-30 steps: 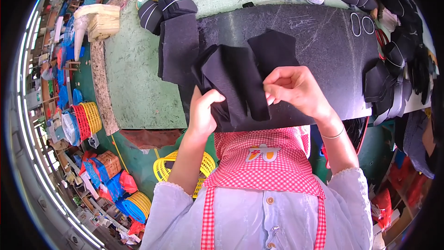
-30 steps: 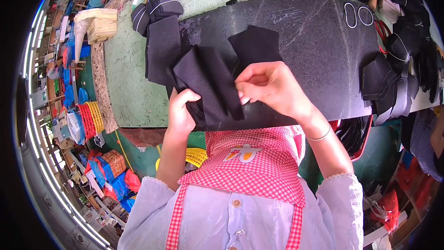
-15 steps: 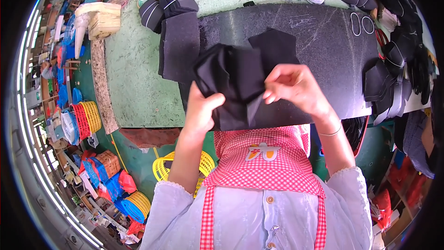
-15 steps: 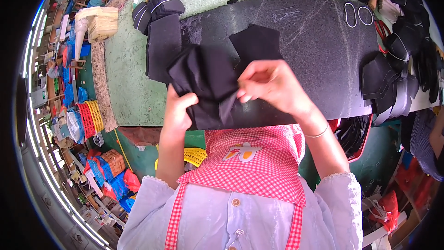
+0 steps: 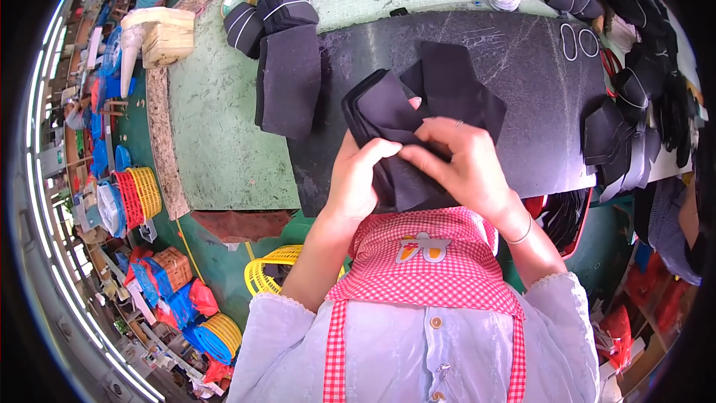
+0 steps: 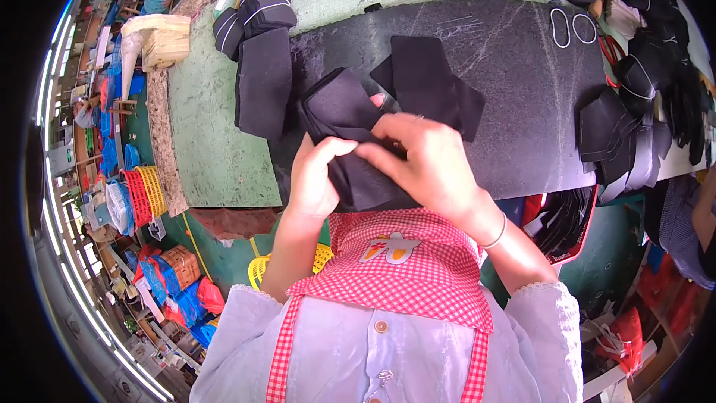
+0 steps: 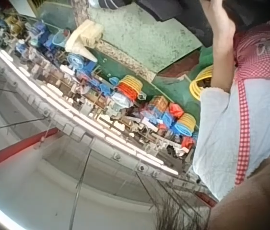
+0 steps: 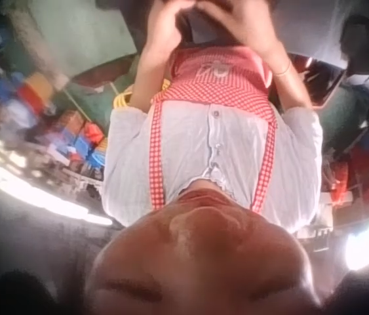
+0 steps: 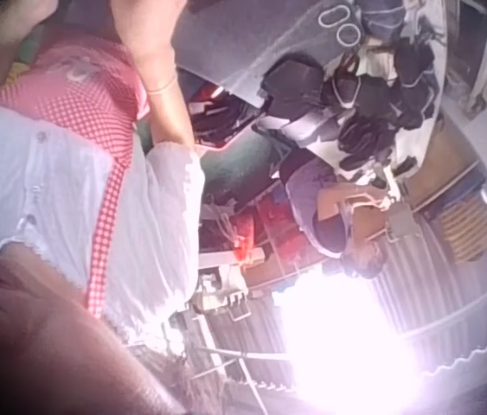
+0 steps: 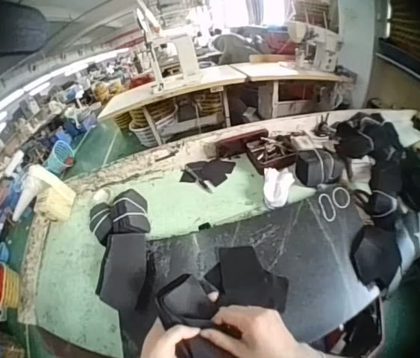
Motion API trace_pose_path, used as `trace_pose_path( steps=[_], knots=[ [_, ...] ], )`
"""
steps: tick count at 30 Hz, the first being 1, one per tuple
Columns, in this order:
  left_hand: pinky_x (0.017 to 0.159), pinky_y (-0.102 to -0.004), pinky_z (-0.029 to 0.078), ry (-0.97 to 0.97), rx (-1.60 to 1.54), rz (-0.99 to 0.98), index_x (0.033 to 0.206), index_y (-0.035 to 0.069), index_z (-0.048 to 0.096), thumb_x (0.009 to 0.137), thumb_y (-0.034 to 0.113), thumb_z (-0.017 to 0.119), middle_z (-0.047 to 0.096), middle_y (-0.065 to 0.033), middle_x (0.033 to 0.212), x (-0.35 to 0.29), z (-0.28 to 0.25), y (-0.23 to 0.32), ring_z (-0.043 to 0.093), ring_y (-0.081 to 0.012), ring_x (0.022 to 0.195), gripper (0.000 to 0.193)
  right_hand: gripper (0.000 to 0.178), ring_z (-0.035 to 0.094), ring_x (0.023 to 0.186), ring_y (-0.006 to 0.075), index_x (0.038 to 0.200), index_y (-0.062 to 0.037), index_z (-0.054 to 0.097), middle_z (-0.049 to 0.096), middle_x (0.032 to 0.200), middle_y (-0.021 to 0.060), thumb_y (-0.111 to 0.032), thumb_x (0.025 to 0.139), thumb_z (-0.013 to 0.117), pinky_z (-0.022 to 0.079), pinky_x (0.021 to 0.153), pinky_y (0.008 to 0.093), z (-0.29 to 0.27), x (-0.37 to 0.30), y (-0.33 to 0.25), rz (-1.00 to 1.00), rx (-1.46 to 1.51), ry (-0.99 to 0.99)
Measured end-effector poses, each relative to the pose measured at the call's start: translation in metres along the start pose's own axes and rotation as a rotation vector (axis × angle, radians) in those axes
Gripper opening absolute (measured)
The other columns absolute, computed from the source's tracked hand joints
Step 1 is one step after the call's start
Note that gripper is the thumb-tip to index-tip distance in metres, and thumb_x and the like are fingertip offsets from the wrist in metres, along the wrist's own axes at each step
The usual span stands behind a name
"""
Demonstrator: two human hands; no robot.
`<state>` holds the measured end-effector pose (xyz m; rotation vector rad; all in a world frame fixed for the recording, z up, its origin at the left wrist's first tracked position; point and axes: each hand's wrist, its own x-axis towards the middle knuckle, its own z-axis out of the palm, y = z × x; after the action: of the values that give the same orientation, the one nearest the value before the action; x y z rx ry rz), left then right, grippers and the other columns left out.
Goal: Counting and inspecting black fabric shoe components at a factory production workbench.
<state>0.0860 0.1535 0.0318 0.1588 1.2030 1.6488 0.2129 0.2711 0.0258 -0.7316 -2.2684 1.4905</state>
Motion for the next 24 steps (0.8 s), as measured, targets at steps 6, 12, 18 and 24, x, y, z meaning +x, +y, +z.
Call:
trace_pose_path(
  steps=[6,12,18,24],
  knots=[
    [0.092,-0.0511,0.053,0.034,-0.123,0.071,0.136,-0.007,0.039,0.083,0.000,0.044,0.051,-0.0212,0.138,-0.002,-0.036,0.009,0.056,-0.0362,0.120,0.053,0.023,0.063,0.068,0.0254,0.086,-0.0037,0.061,0.060,0.076,0.0113,-0.019,0.078,0.076,0.050,0.063,0.0341,-0.037,0.025,0.050,-0.145,-0.667,0.372],
    [0.099,-0.0313,0.046,0.022,0.017,0.013,0.135,-0.003,0.046,0.088,0.002,0.050,0.055,-0.0132,0.136,0.001,-0.003,-0.003,0.058,-0.0207,0.118,0.048,0.027,0.062,0.068,0.0138,0.088,-0.0012,0.062,0.061,0.076,0.0065,-0.020,0.079,0.079,0.050,0.062,0.0279,0.007,0.005,-0.011,-0.025,0.185,-0.091],
    [0.101,-0.0326,0.044,-0.050,-0.058,-0.020,0.136,-0.003,0.047,0.092,0.007,0.054,0.055,-0.0131,0.136,0.002,-0.007,0.007,0.056,-0.0201,0.120,0.045,0.017,0.060,0.075,0.0054,0.091,-0.0006,0.060,0.063,0.085,0.0004,-0.012,0.088,0.072,0.049,0.068,0.0212,-0.001,0.008,0.009,0.213,0.512,-0.188],
    [0.103,-0.0314,0.041,0.009,-0.019,0.006,0.133,-0.003,0.050,0.093,0.010,0.058,0.059,-0.0124,0.131,0.009,-0.001,-0.005,0.056,-0.0192,0.118,0.042,0.015,0.054,0.063,0.0055,0.083,0.0005,0.061,0.059,0.073,-0.0001,-0.009,0.085,0.073,0.046,0.058,0.0235,0.020,0.011,0.008,0.083,0.523,-0.225]
  ],
)
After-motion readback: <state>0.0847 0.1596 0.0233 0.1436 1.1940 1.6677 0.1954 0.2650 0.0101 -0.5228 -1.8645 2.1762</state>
